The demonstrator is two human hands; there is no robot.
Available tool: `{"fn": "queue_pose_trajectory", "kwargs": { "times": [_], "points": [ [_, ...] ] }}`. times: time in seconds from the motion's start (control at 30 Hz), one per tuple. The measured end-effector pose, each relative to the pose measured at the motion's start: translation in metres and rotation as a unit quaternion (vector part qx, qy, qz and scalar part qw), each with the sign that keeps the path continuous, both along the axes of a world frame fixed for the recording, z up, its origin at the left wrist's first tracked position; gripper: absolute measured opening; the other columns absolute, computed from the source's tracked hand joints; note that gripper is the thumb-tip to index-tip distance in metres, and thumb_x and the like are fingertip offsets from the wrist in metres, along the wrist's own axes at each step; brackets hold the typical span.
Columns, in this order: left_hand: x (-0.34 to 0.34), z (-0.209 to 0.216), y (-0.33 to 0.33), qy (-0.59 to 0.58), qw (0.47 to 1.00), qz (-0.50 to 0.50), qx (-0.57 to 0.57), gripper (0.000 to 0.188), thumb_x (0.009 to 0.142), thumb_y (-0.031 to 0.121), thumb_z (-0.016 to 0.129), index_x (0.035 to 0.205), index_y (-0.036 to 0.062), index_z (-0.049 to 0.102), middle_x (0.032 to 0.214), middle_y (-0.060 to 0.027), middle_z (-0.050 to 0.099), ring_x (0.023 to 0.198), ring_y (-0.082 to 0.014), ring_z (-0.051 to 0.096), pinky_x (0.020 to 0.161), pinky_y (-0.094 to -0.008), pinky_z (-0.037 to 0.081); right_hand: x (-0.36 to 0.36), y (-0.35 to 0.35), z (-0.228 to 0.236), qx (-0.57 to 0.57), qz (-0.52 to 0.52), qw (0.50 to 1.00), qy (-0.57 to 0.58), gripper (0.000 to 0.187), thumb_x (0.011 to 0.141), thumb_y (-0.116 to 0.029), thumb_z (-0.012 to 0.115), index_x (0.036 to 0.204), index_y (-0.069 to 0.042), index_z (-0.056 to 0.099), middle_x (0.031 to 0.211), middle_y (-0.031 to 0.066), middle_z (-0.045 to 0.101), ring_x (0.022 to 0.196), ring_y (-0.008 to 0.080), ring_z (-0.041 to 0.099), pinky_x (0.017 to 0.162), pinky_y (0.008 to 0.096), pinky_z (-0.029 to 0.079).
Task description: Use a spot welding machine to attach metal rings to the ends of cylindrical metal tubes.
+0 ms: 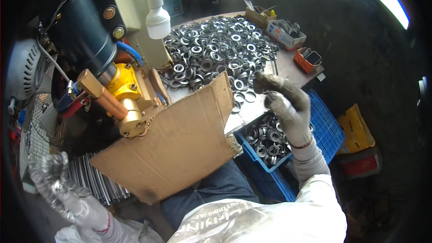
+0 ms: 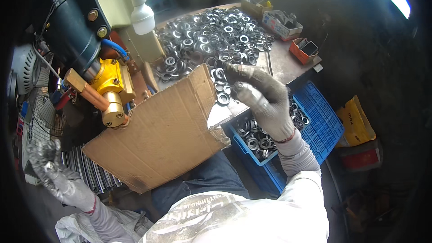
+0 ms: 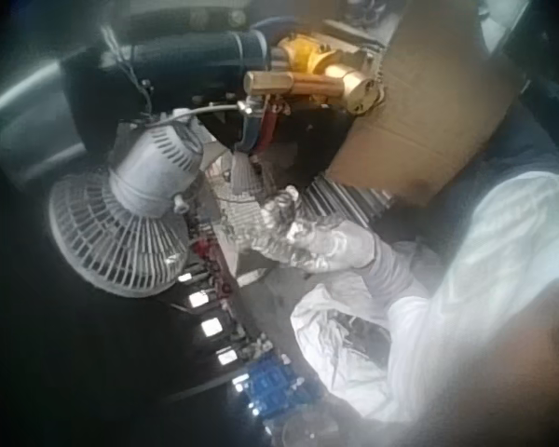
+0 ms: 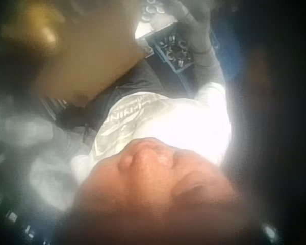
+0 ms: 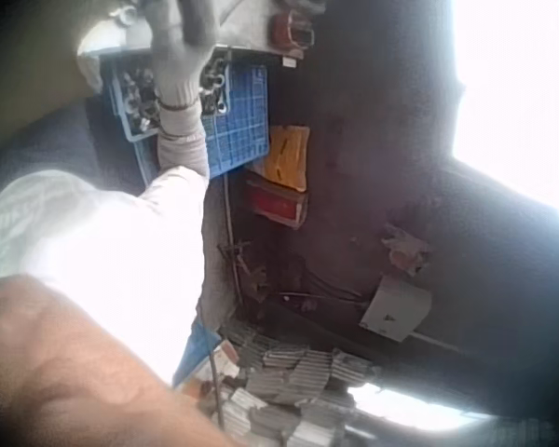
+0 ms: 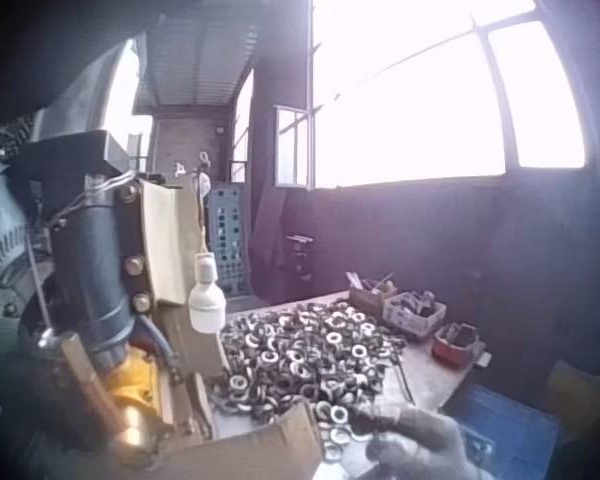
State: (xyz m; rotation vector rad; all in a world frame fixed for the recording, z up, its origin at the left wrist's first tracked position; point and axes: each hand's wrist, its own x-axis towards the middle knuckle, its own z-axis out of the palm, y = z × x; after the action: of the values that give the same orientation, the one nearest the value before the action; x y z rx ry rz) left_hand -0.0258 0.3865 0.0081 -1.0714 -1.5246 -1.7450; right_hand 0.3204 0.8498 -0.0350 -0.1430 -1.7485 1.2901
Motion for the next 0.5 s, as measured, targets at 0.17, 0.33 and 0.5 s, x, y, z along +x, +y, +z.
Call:
{"fn": "queue_pose_trajectory", "kwargs": {
  "times": [0.17,0.33,0.5],
  "points": [
    [-0.038,-0.172,-0.020,-0.421,0.904,0.026,0.063,0.077,0.138,0.042,0.065,0.200,0.0018,0.043,0.200,-0.0261,0.053,0.177,-0.0356,0.062,0.149,-0.0536,0.049,-0.015,0.079,-0.122,-0.345,-0.050,0.937,-0.008,0.050,0.128,-0.030,0.084,0.163,0.006,0.083,0.151,0.0116,0.091,0.130,0.0189,0.087,0.115,0.0360,0.067],
    [-0.003,-0.135,-0.030,-0.567,0.690,-0.451,0.011,0.087,0.132,0.052,0.072,0.194,-0.0041,0.048,0.174,-0.0296,0.074,0.160,-0.0424,0.077,0.133,-0.0565,0.065,-0.043,0.136,-0.164,-0.292,-0.084,0.945,-0.120,0.052,0.127,-0.032,0.087,0.166,0.002,0.084,0.151,0.0112,0.091,0.131,0.0152,0.084,0.114,0.0328,0.065],
    [-0.009,-0.168,-0.068,-0.636,0.618,-0.405,-0.222,0.076,0.129,0.041,0.082,0.183,-0.0079,0.062,0.135,-0.0265,0.094,0.121,-0.0382,0.095,0.101,-0.0467,0.079,-0.099,0.136,-0.124,-0.120,-0.106,0.949,-0.272,0.058,0.124,-0.041,0.091,0.167,-0.004,0.085,0.154,0.0158,0.092,0.137,0.0186,0.085,0.119,0.0355,0.066]
  ]
}}
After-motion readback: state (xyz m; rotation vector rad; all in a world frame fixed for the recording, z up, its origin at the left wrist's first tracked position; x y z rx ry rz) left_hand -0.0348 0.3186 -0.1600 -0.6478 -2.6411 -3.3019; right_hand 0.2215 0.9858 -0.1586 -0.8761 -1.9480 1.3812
